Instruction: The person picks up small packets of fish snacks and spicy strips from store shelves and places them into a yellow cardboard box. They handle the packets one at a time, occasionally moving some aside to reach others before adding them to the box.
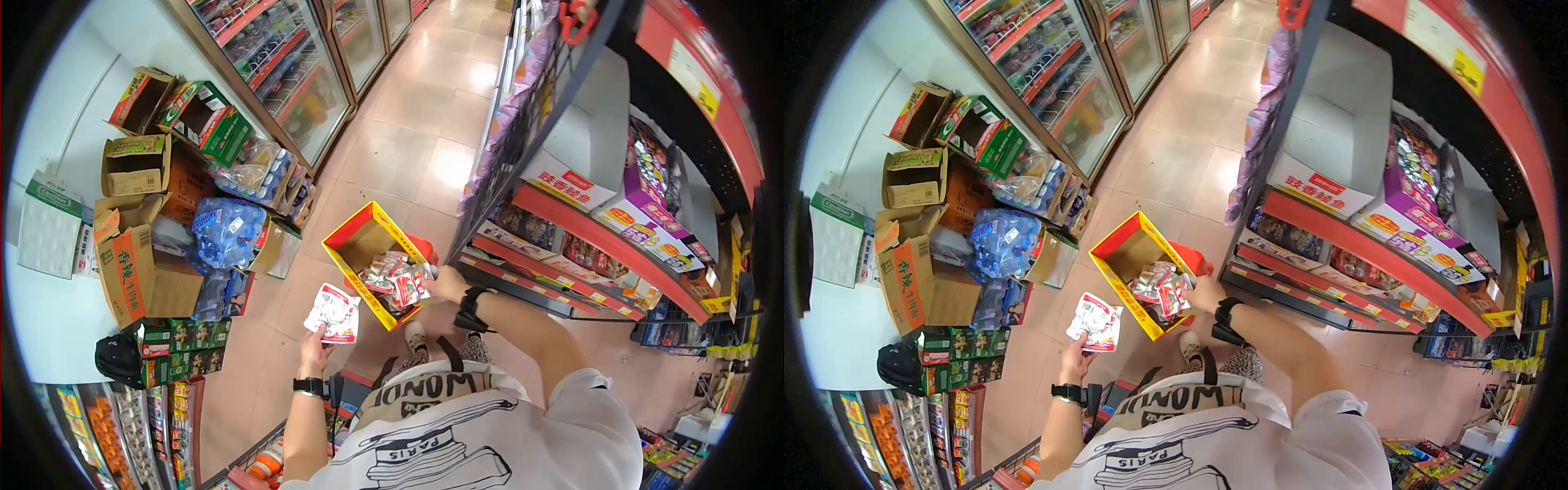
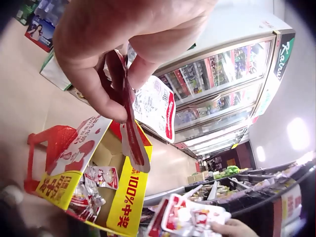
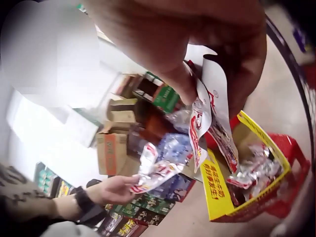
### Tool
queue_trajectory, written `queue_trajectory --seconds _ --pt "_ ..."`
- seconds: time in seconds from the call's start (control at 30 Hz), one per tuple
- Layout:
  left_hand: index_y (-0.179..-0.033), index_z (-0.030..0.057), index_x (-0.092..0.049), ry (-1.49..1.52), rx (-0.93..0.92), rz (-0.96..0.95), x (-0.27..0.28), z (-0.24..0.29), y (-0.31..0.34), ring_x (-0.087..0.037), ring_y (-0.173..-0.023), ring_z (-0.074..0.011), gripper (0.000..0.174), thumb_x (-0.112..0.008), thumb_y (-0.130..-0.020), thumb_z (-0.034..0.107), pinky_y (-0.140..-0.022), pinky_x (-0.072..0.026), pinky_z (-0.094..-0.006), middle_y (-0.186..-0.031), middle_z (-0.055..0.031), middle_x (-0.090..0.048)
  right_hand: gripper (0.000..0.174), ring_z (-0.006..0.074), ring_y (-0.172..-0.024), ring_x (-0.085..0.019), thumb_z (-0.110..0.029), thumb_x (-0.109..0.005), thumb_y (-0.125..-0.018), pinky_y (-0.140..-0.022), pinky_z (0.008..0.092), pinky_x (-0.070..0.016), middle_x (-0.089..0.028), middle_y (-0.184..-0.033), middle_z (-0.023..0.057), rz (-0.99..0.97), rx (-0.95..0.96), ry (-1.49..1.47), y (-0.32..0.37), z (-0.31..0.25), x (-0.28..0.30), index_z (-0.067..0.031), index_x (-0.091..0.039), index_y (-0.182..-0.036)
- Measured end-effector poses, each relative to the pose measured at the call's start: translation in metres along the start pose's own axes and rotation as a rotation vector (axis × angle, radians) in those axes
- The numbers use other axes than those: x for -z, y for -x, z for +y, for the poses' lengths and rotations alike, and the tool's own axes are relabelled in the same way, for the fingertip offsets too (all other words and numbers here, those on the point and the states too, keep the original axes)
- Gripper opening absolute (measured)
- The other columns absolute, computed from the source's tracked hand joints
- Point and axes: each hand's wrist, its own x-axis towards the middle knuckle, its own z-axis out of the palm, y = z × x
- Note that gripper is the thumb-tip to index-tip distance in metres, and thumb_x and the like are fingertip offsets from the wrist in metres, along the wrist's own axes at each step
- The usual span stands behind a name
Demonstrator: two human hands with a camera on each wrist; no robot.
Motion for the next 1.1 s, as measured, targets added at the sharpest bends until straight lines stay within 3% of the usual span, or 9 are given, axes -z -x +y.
queue_trajectory --seconds 0.1,0.17,0.3,0.47,0.53,0.6,0.67,0.77,1.1 --pt "-0.103 0.0088 -0.050 -0.014 0.056 -0.004 0.012 -0.007 0.003 -0.059 -0.080 -0.0183 0.025 -0.055 -0.084 0.025 -0.063 -0.0484 -0.0328 -0.093 -0.0050 -0.059 0.029 0.0282 -0.065 -0.062 -0.027 -0.063 -0.072 -0.063 0.0386 -0.0489 -0.061 -0.067 0.0150 -0.035 -0.168 0.014 -0.032 0.020 -0.046 0.0013 -0.061 -0.079" --pt "-0.103 0.0085 -0.050 -0.045 0.064 0.015 0.020 -0.012 0.003 -0.058 -0.081 -0.0179 0.025 -0.054 -0.084 0.025 -0.064 -0.0481 -0.0327 -0.094 -0.0047 -0.059 0.026 0.0288 -0.070 -0.061 -0.022 -0.061 -0.076 -0.062 0.0427 -0.0511 -0.060 -0.074 0.0129 0.007 -0.531 -0.499 -0.047 0.021 -0.071 0.0022 -0.058 -0.085" --pt "-0.102 0.0078 -0.050 -0.073 0.082 0.012 0.026 -0.017 0.009 -0.057 -0.083 -0.0167 0.025 -0.054 -0.084 0.025 -0.066 -0.0472 -0.0324 -0.094 -0.0045 -0.058 0.017 0.0282 -0.079 -0.058 -0.009 -0.050 -0.082 -0.062 0.0432 -0.0539 -0.054 -0.095 0.0150 -0.058 -0.619 -1.163 -0.080 0.071 -0.122 -0.0018 -0.049 -0.097" --pt "-0.102 0.0047 -0.050 -0.112 0.125 -0.016 0.017 -0.019 0.001 -0.058 -0.085 -0.0180 0.025 -0.054 -0.085 0.022 -0.067 -0.0475 -0.0335 -0.094 -0.0065 -0.058 0.018 0.0326 -0.080 -0.059 -0.010 -0.047 -0.083 -0.062 0.0421 -0.0539 -0.055 -0.091 0.0182 -0.032 -0.740 -0.955 -0.062 0.050 -0.103 0.0000 -0.049 -0.098" --pt "-0.103 0.0042 -0.050 -0.100 0.126 -0.070 0.009 -0.021 -0.009 -0.058 -0.084 -0.0183 0.026 -0.055 -0.084 0.022 -0.067 -0.0482 -0.0334 -0.095 -0.0066 -0.058 0.026 0.0350 -0.083 -0.058 -0.018 -0.047 -0.084 -0.061 0.0454 -0.0515 -0.054 -0.102 0.0172 -0.035 -0.746 -0.866 -0.053 0.053 -0.098 -0.0048 -0.048 -0.106" --pt "-0.103 0.0035 -0.049 -0.129 0.120 -0.145 -0.006 -0.021 -0.019 -0.059 -0.084 -0.0188 0.027 -0.055 -0.084 0.021 -0.067 -0.0496 -0.0338 -0.096 -0.0073 -0.058 0.029 0.0258 -0.075 -0.061 -0.016 -0.050 -0.081 -0.059 0.0366 -0.0518 -0.058 -0.089 0.0153 -0.182 -0.495 -0.676 -0.037 0.059 -0.082 0.0001 -0.049 -0.106" --pt "-0.103 0.0030 -0.049 -0.140 0.149 -0.185 -0.025 -0.018 -0.027 -0.059 -0.083 -0.0192 0.026 -0.055 -0.084 0.020 -0.067 -0.0509 -0.0336 -0.096 -0.0082 -0.058 0.027 0.0201 -0.068 -0.060 -0.015 -0.053 -0.080 -0.057 0.0320 -0.0511 -0.058 -0.079 0.0113 -0.052 -0.490 -0.742 -0.014 0.055 -0.066 0.0032 -0.052 -0.100" --pt "-0.103 0.0030 -0.049 -0.205 0.132 -0.242 -0.052 -0.020 -0.044 -0.059 -0.081 -0.0190 0.023 -0.052 -0.085 0.017 -0.066 -0.0516 -0.0338 -0.095 -0.0079 -0.058 0.024 0.0188 -0.073 -0.060 -0.011 -0.052 -0.082 -0.060 0.0299 -0.0504 -0.059 -0.085 0.0105 -0.237 -0.409 -0.719 0.024 0.053 -0.024 0.0007 -0.049 -0.102" --pt "-0.103 0.0129 -0.047 -0.436 0.188 -0.380 -0.092 -0.075 -0.140 -0.058 -0.081 -0.0188 0.017 -0.040 -0.088 0.013 -0.070 -0.0493 -0.0333 -0.089 -0.0038 -0.058 0.021 0.0159 -0.069 -0.061 -0.016 -0.054 -0.082 -0.059 0.0253 -0.0485 -0.060 -0.082 0.0087 0.107 -0.381 -0.648 0.169 0.093 0.044 -0.0009 -0.054 -0.096"
